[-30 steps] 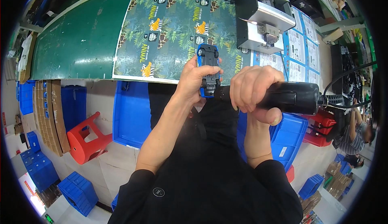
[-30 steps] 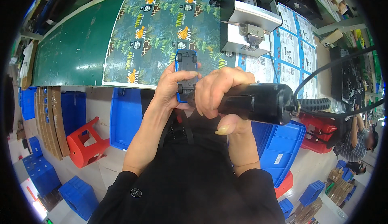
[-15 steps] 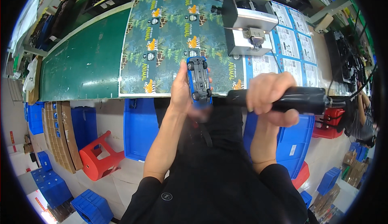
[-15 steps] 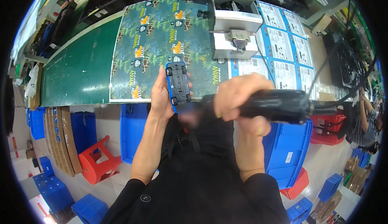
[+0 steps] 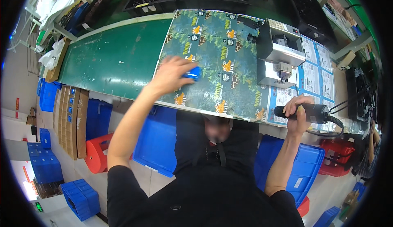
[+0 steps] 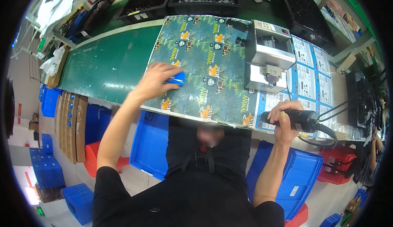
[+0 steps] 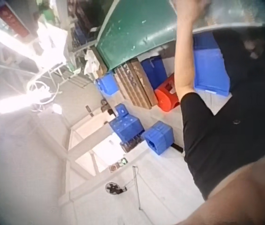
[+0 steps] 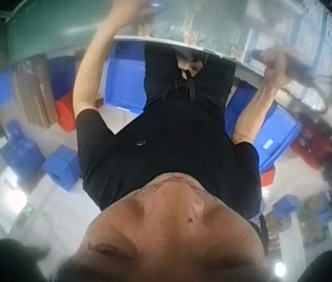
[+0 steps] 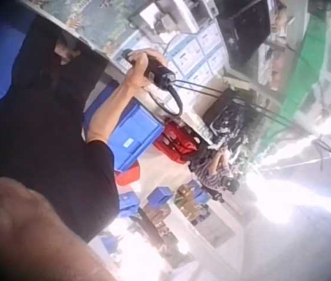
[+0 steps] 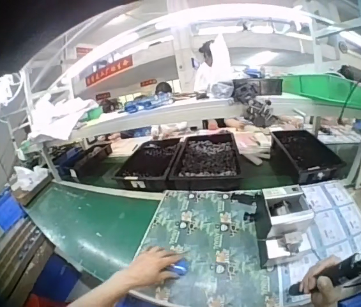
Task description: Assembling a blue toy car by installing internal components and using an electric screwdriver to secure parts.
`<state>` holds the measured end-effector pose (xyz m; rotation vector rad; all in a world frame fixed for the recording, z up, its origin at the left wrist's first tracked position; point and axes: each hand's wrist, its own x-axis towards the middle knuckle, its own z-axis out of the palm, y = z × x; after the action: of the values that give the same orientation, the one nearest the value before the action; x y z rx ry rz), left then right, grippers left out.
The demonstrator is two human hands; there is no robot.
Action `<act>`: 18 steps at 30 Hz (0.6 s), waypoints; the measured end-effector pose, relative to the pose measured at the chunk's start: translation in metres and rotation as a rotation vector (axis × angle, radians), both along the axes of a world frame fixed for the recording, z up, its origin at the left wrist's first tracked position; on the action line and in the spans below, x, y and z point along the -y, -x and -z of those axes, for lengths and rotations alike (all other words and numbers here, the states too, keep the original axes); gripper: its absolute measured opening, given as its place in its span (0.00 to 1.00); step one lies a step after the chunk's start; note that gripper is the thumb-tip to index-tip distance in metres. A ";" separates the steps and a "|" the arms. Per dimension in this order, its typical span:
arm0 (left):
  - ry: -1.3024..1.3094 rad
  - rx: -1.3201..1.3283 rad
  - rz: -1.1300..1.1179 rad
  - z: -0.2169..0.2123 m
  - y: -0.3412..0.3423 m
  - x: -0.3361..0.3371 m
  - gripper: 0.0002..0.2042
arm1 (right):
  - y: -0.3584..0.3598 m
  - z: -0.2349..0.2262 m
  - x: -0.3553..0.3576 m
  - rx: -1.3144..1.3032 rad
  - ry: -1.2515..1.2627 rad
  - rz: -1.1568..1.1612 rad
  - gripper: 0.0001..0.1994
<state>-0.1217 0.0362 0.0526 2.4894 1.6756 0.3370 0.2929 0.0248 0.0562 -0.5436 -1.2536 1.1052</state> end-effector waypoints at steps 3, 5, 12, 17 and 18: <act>-0.031 -0.164 -0.215 -0.024 0.070 0.025 0.39 | -0.001 -0.004 -0.001 -0.056 -0.015 0.007 0.15; -0.077 -0.136 -0.342 -0.039 0.090 0.025 0.41 | -0.003 0.002 0.000 -0.030 -0.004 0.050 0.16; -0.412 0.394 -0.296 -0.137 0.061 -0.104 0.23 | -0.002 0.006 0.007 0.006 0.028 0.083 0.15; -0.951 0.315 -0.494 -0.250 0.080 -0.219 0.17 | 0.003 0.003 0.008 -0.143 0.062 0.140 0.08; -1.053 0.188 -0.488 -0.269 0.084 -0.234 0.18 | 0.003 0.003 0.006 -0.164 0.061 0.137 0.08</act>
<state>-0.2058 0.2704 0.3214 2.3438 2.3926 1.8452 0.2895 0.0187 0.0530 -0.5648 -1.0289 1.0537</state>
